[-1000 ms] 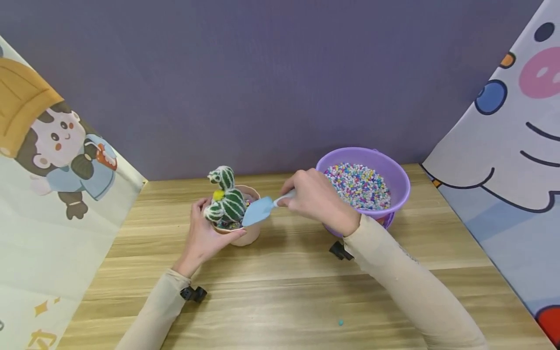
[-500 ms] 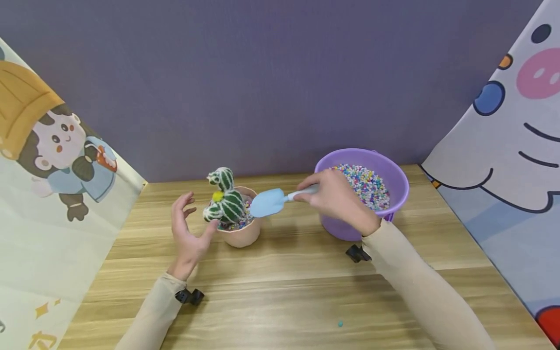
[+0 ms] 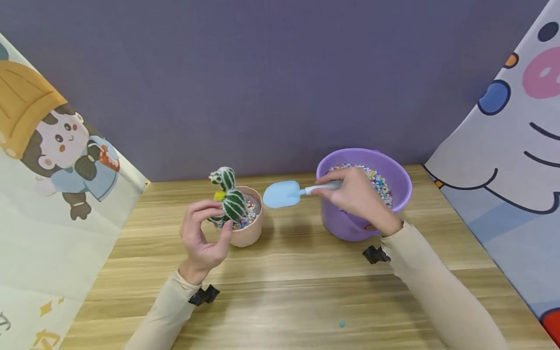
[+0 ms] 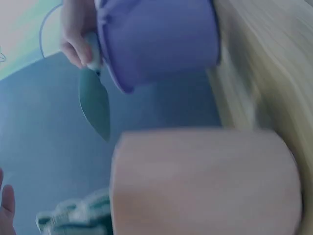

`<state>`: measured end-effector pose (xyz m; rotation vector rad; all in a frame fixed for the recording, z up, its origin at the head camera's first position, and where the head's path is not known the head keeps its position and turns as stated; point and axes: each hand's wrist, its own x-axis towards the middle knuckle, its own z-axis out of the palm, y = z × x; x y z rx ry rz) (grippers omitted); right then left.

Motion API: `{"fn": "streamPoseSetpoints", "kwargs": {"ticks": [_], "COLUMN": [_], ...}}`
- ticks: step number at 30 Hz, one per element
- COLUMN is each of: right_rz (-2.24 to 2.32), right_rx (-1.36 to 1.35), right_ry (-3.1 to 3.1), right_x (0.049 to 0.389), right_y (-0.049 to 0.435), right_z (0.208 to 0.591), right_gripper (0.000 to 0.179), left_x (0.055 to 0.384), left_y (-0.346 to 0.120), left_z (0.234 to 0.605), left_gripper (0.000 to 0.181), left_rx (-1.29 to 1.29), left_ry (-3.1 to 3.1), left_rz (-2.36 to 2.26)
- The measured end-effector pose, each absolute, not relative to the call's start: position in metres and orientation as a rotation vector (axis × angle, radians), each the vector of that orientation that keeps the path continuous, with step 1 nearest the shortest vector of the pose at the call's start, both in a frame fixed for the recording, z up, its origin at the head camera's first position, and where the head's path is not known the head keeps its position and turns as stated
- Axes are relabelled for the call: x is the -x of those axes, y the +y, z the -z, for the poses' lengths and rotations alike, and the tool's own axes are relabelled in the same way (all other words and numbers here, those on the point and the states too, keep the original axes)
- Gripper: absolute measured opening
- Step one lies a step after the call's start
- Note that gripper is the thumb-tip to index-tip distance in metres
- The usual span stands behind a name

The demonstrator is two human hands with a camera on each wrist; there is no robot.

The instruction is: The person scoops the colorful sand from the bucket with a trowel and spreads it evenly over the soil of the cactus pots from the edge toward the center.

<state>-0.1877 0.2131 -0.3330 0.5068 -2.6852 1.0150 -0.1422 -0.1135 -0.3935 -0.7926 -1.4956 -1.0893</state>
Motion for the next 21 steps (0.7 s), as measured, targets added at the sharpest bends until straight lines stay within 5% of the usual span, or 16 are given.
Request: {"fn": "streamPoseSetpoints", "kwargs": {"ticks": [8,21], "right_rz": [-1.026,-0.954], "right_rx": [-0.431,-0.156], "right_ry": [-2.66,-2.69], "right_x": [0.186,0.185], "right_y": [0.234,0.286], "right_z": [0.331,0.316], "right_gripper": [0.019,0.036], "left_x": [0.137,0.15], "left_y": [-0.076,-0.02], "left_z": [0.386,0.394], "left_gripper": [0.019,0.063], "left_rx": [0.936,0.762], "left_ry": [-1.662,-2.349], "left_rz": [1.104,1.364]}}
